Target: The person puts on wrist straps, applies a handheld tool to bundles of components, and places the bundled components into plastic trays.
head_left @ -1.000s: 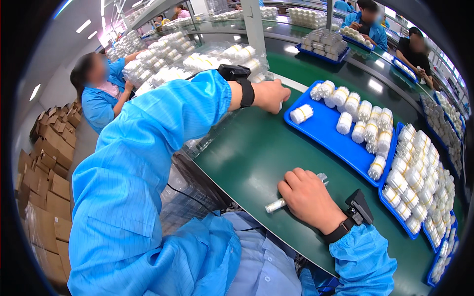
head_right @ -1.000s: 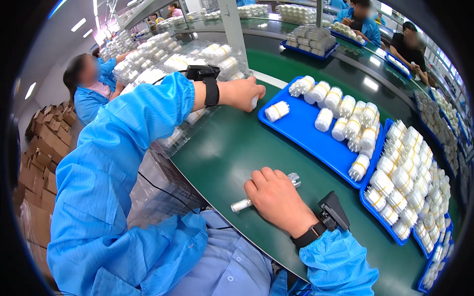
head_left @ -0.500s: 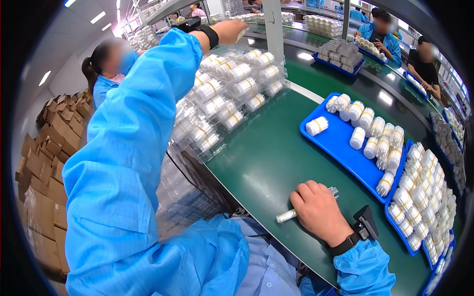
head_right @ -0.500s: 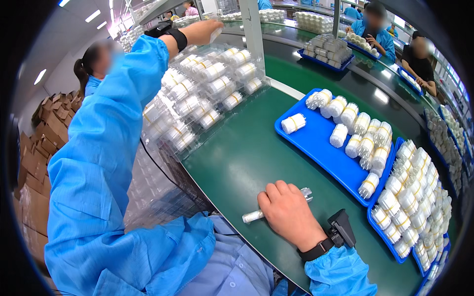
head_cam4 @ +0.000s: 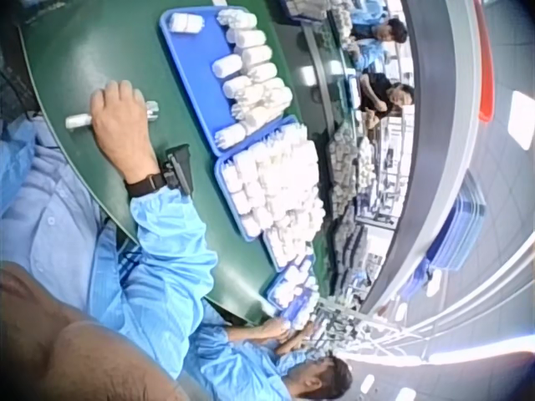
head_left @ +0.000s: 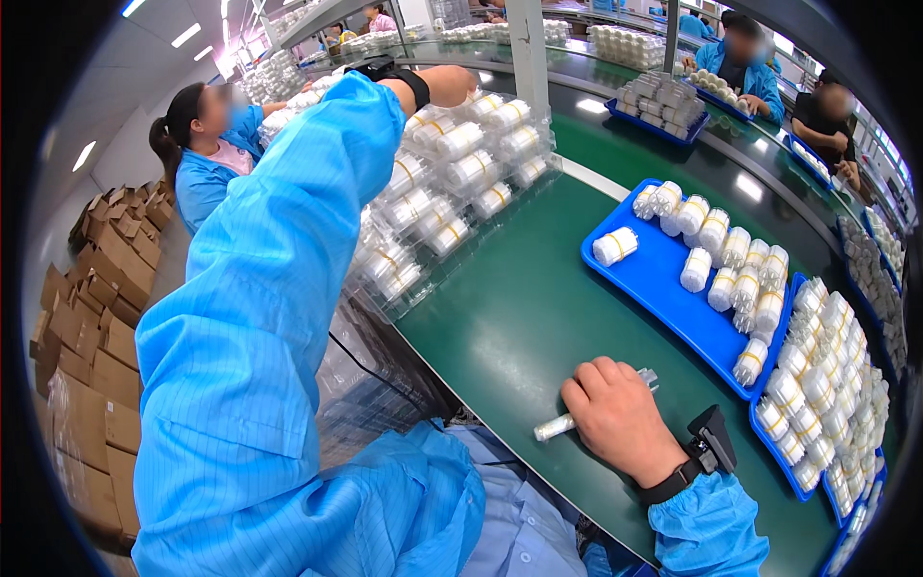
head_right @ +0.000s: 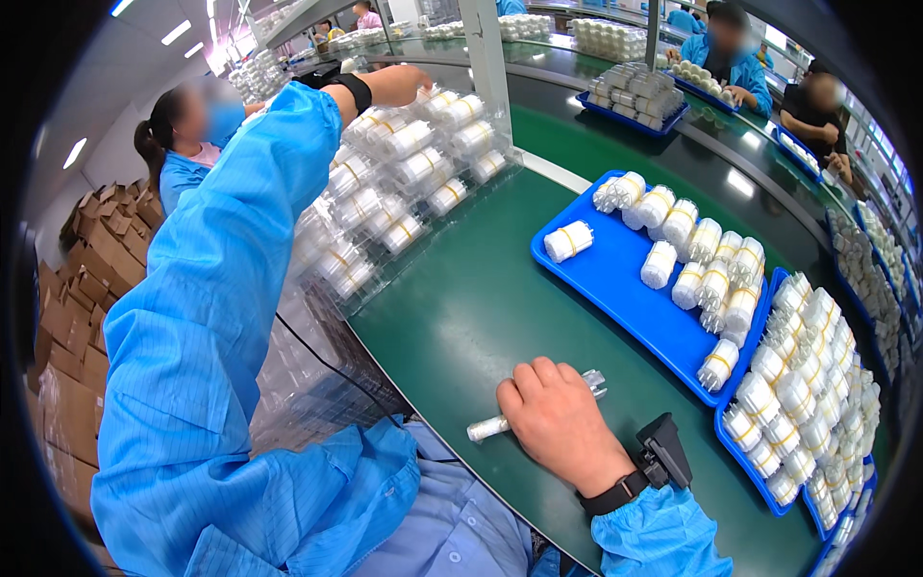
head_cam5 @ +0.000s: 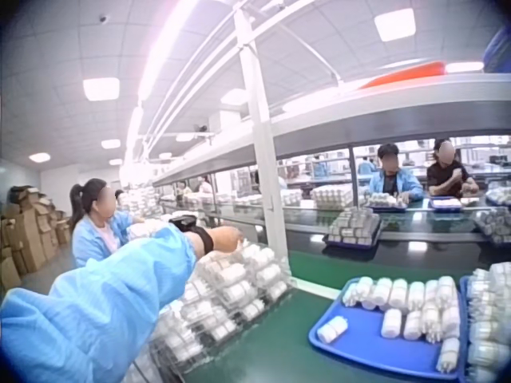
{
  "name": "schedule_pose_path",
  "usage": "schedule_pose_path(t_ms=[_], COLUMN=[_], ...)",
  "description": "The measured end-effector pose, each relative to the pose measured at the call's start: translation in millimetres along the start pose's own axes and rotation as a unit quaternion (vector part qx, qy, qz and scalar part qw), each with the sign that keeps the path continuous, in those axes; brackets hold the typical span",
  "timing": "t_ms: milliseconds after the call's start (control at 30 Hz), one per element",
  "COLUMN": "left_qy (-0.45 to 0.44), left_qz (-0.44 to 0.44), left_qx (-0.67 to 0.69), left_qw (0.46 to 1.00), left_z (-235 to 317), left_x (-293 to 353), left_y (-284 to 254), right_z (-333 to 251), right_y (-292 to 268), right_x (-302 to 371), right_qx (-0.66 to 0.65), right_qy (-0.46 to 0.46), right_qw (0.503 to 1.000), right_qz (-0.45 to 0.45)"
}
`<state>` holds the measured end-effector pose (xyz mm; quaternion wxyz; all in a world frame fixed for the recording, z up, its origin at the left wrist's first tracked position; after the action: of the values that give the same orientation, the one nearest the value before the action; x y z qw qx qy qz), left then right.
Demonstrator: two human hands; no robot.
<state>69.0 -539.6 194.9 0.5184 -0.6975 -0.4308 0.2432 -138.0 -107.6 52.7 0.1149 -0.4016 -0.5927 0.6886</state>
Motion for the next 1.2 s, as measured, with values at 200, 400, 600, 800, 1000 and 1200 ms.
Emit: schedule_pose_path(t_ms=[200,400,600,800,1000,1200], left_qy=[0.029,0.025,-0.058,0.078,0.181,0.070], left_qz=[0.174,0.079,0.325,0.311,0.323,0.472], left_qx=[0.025,0.032,0.108,0.459,0.267,0.148], left_qw=[0.984,0.996,0.938,0.829,0.890,0.867], left_z=[-5.5,2.4,4.2,182.2,307.1,309.0], left_x=[-13.5,-21.3,-3.0,93.4,189.5,120.3], left_y=[23.1,14.8,-25.2,-84.1,-23.2,34.0], right_z=[-0.1,3.9,-2.0,5.8,4.7,-76.0], right_y=[1.7,3.2,1.0,-4.2,-94.4,-152.4], right_x=[-0.7,1.3,-3.4,4.9,2.1,11.2], right_qx=[-0.014,-0.015,0.000,-0.019,-0.693,-0.792], right_qy=[0.012,0.023,-0.013,0.016,0.173,-0.128], right_qw=[1.000,1.000,1.000,1.000,0.665,0.529], right_qz=[-0.016,-0.015,0.003,0.000,0.218,0.276])
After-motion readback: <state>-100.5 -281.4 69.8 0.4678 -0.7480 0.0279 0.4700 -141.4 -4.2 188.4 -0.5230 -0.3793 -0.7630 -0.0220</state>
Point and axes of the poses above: each hand's wrist, its own x-axis away from the middle knuckle, its own y-axis out of the palm, z = x × y, the point moved 5 cm from there along -x, towards the middle knuckle, and after that the axes turned 2 degrees about -y, right-handed, at the moved point
